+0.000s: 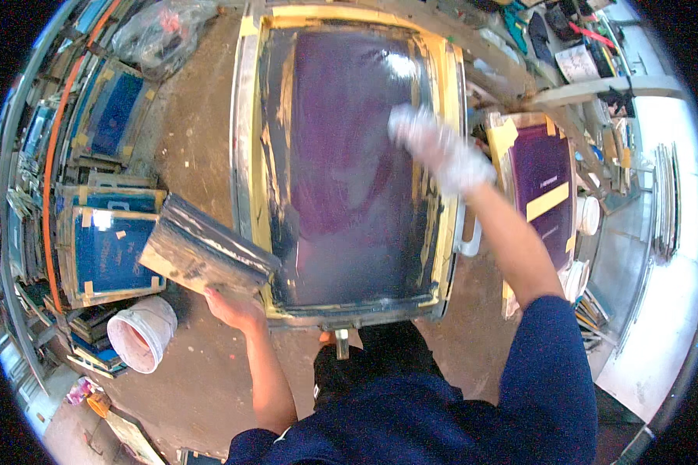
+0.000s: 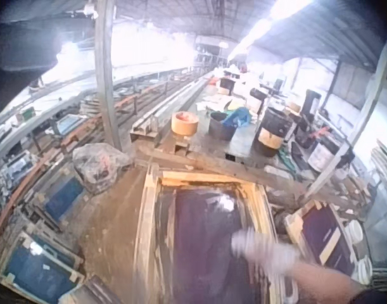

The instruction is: The person pours dark ink onto a screen printing frame and spreads it evenly with a brush. They then add a liquid from a bottle, put on a glove, and wipe the screen surface with a cloth before using a squeegee to smooth the ink.

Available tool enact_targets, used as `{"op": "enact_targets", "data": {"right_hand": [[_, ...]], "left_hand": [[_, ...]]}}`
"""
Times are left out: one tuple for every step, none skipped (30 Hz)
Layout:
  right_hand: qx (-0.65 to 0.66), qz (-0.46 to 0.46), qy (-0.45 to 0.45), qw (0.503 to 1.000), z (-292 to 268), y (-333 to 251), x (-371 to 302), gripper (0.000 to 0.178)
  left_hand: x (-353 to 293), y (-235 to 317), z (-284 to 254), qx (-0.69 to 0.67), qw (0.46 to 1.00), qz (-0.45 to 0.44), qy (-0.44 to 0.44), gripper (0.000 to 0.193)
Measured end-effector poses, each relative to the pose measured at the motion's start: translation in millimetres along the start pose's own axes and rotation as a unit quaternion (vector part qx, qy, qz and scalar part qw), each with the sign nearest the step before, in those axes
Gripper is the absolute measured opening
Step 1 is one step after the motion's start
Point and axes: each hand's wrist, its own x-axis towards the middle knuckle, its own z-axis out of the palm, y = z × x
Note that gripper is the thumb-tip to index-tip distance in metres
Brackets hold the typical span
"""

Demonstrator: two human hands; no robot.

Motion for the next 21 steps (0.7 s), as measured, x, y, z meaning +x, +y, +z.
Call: {"op": "enact_targets", "data": {"right_hand": [[-0.022, 0.03, 0.038, 0.999, -1, -3, 3, 0.036], [-0.04, 0.06, 0.073, 0.995, 0, -3, 8, 0.036], [-0.151, -0.099, 0.093, 0.979, 31, -7, -4, 0.036], [-0.268, -0.245, 0.147, 0.92, 62, -11, -18, 0.035], [-0.143, -0.292, 0.072, 0.943, 84, -48, -51, 0.033], [-0.139, -0.327, 0.005, 0.935, 98, -48, -73, 0.031], [-0.132, -0.356, -0.063, 0.923, 108, -45, -88, 0.03], [-0.174, -0.383, 0.017, 0.907, 95, -33, -86, 0.027], [-0.215, -0.41, 0.099, 0.881, 70, -16, -67, 0.025], [-0.286, -0.35, 0.158, 0.878, 49, -10, -39, 0.02], [-0.132, -0.245, 0.112, 0.954, 22, -24, -18, 0.024], [-0.179, -0.177, 0.155, 0.955, 24, -22, 4, 0.026], [-0.222, -0.106, 0.188, 0.951, 27, -20, 27, 0.027], [-0.25, -0.202, 0.218, 0.922, 59, -39, 24, 0.026], [-0.278, -0.294, 0.248, 0.88, 91, -62, 5, 0.025], [-0.184, -0.346, 0.186, 0.901, 125, -76, -23, 0.025], [-0.085, -0.387, 0.122, 0.91, 155, -82, -54, 0.025], [-0.053, -0.394, 0.051, 0.916, 166, -69, -80, 0.026], [-0.023, -0.398, -0.022, 0.917, 163, -50, -101, 0.028], [0.045, -0.269, -0.146, 0.951, 118, -54, -108, 0.03], [0.026, -0.283, -0.161, 0.945, 87, -43, -98, 0.027]], "left_hand": [[-3, -3, -9, 0.022, 1.0, -0.01, 0.007, 0.048], [-6, -10, -12, 0.04, 0.999, -0.016, 0.018, 0.053], [-1, -16, -11, 0.059, 0.998, -0.015, 0.031, 0.059], [3, -18, -8, 0.059, 0.998, -0.007, 0.021, 0.059], [5, -19, -10, 0.062, 0.998, 0.001, 0.017, 0.059], [4, -18, -10, 0.065, 0.998, 0.006, 0.008, 0.058], [1, -14, -13, 0.071, 0.997, 0.009, -0.005, 0.058], [-1, -9, -15, 0.08, 0.997, 0.013, -0.009, 0.055], [0, -4, -9, 0.089, 0.996, 0.022, -0.011, 0.052], [1, -2, -5, 0.101, 0.994, 0.032, -0.011, 0.049], [0, -5, -6, 0.082, 0.996, 0.027, 0.004, 0.05], [2, -6, -4, 0.062, 0.998, 0.021, 0.008, 0.052], [2, -7, 0, 0.04, 0.999, 0.017, 0.015, 0.053], [2, -8, 4, 0.035, 0.998, 0.038, 0.039, 0.053], [4, -9, 4, 0.04, 0.998, 0.031, 0.039, 0.055], [5, -11, 3, 0.043, 0.998, 0.023, 0.037, 0.058], [5, -11, 1, 0.048, 0.998, 0.013, 0.031, 0.061], [5, -13, 3, 0.029, 0.999, 0.018, 0.04, 0.059], [6, -15, 4, 0.009, 0.998, 0.022, 0.05, 0.057], [4, -17, 0, -0.008, 0.998, 0.026, 0.063, 0.056], [4, -18, 0, 0.003, 0.997, 0.029, 0.067, 0.056]]}}
